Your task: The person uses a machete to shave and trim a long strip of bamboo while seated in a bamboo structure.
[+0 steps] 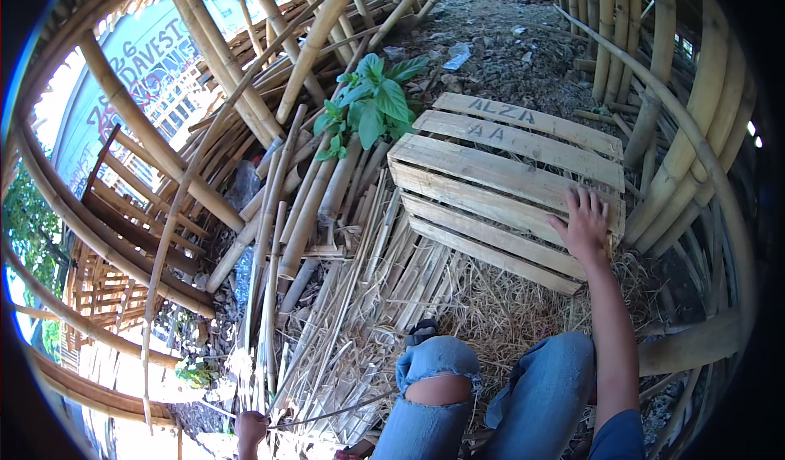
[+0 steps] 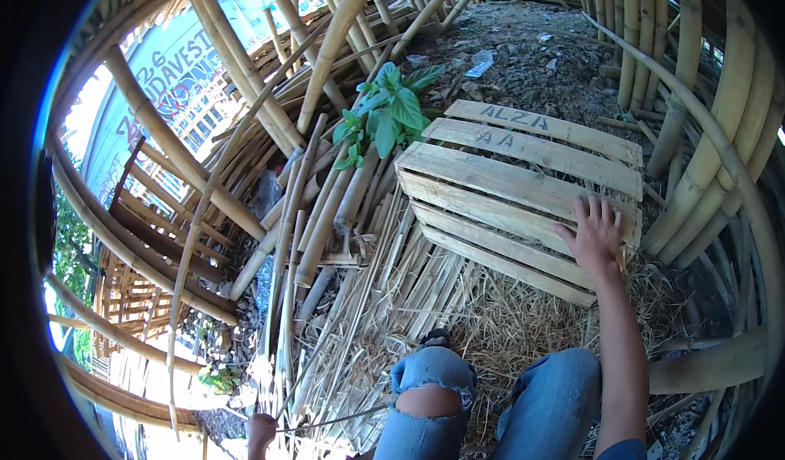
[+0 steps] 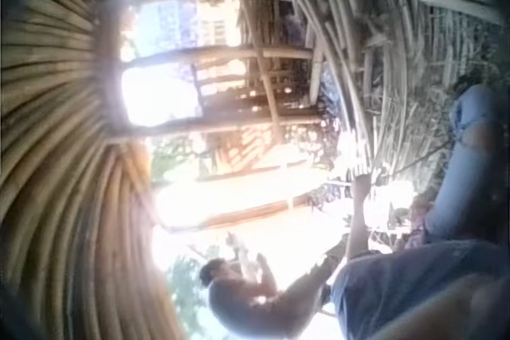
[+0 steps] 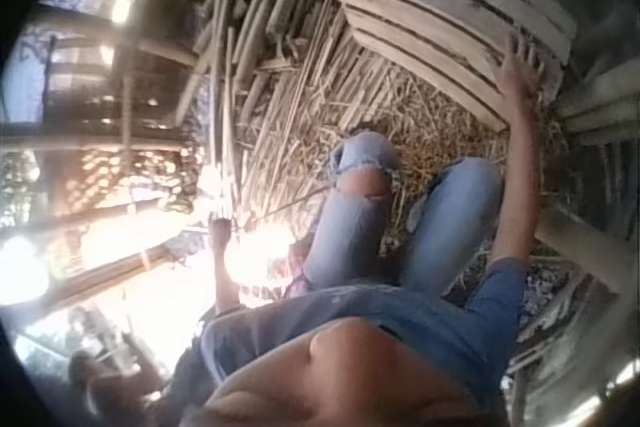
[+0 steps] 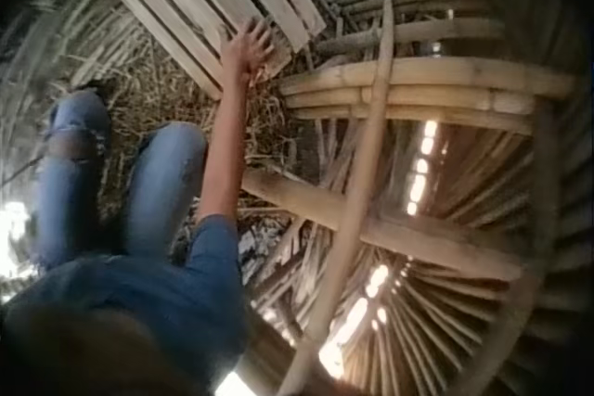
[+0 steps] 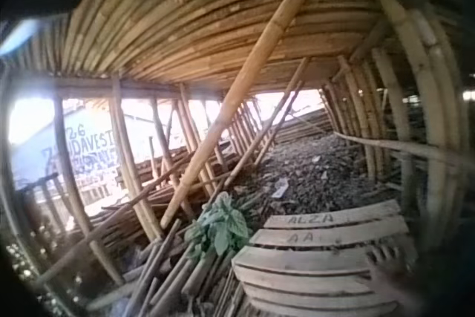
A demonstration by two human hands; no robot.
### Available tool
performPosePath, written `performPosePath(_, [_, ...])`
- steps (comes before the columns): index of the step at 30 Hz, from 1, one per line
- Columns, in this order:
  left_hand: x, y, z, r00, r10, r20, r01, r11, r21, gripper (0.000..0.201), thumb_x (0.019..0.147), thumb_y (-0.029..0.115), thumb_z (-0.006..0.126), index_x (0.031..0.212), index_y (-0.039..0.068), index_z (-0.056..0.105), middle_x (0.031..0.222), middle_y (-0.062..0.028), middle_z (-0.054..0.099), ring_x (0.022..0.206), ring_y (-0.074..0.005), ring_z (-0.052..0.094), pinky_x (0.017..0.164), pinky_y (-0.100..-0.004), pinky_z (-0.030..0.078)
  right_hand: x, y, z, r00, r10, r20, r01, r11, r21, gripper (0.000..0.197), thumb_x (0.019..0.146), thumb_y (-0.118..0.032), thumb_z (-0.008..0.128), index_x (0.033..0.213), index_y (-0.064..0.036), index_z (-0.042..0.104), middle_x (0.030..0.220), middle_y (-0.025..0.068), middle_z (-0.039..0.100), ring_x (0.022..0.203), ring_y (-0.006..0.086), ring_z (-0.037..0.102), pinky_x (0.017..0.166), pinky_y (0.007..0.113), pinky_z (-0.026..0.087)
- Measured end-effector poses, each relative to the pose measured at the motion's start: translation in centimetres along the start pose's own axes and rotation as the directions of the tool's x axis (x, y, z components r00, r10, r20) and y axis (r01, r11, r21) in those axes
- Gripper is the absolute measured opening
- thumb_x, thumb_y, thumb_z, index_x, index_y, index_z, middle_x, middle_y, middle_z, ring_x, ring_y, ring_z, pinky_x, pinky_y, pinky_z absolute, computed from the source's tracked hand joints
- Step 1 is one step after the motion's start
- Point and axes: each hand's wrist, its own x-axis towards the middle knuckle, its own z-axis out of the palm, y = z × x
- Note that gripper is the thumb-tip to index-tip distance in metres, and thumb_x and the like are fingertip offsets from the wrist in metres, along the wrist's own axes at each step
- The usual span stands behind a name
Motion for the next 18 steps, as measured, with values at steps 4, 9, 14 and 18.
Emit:
performPosePath(4, [-1.5, 0.7, -0.4, 0.951, -0.004, -0.308, -0.056, 0.981, -0.187, 0.007, 0.069, 0.010, 0.067, 0.072, 0.004, 0.070, 0.071, -0.0179, 0.064, 0.068, -0.0360, 0.062, 0.063, -0.0447, 0.047, -1.0, -0.7, -0.6, 0.996, 0.046, 0.082, -0.047, 0.999, 0.001, 0.076, 0.081, -0.056, 0.059, 0.137, -0.0098, 0.038, 0.140, 0.0133, 0.038, 0.129, 0.0312, 0.034, 0.106, 0.052, 0.023])
performPosePath(9, [-2.3, 4.9, -1.7, 0.825, 0.006, -0.566, -0.224, 0.922, -0.317, 0.005, 0.072, -0.005, 0.057, 0.073, -0.002, 0.061, 0.074, -0.0156, 0.056, 0.073, -0.0347, 0.053, 0.067, -0.0452, 0.041, -2.6, -0.7, -2.2, 0.970, 0.029, 0.241, -0.041, 0.998, 0.047, 0.084, 0.079, -0.048, 0.066, 0.142, -0.0079, 0.028, 0.146, 0.0167, 0.029, 0.134, 0.0343, 0.027, 0.111, 0.056, 0.014])
performPosePath(14, [-2.4, 14.4, -8.5, 0.672, 0.023, -0.740, -0.456, 0.800, -0.390, 0.008, 0.075, -0.009, 0.057, 0.075, -0.002, 0.061, 0.073, -0.0153, 0.055, 0.069, -0.0328, 0.053, 0.062, -0.0410, 0.041, -3.6, -5.2, -8.6, 0.899, -0.108, 0.424, -0.060, 0.929, 0.365, 0.079, 0.082, -0.048, 0.064, 0.140, -0.0050, 0.031, 0.140, 0.0171, 0.033, 0.134, 0.0338, 0.027, 0.110, 0.054, 0.021])
performPosePath(18, [-1.5, 23.4, -14.3, 0.548, 0.139, -0.825, -0.647, 0.695, -0.313, 0.005, 0.075, -0.005, 0.062, 0.077, 0.000, 0.062, 0.074, -0.0133, 0.058, 0.068, -0.0331, 0.054, 0.063, -0.0408, 0.043, -5.0, -8.6, -13.3, 0.905, -0.367, 0.215, 0.241, 0.859, 0.451, 0.065, 0.081, -0.046, 0.066, 0.127, -0.0044, 0.049, 0.128, 0.0154, 0.048, 0.124, 0.0305, 0.041, 0.104, 0.044, 0.032])
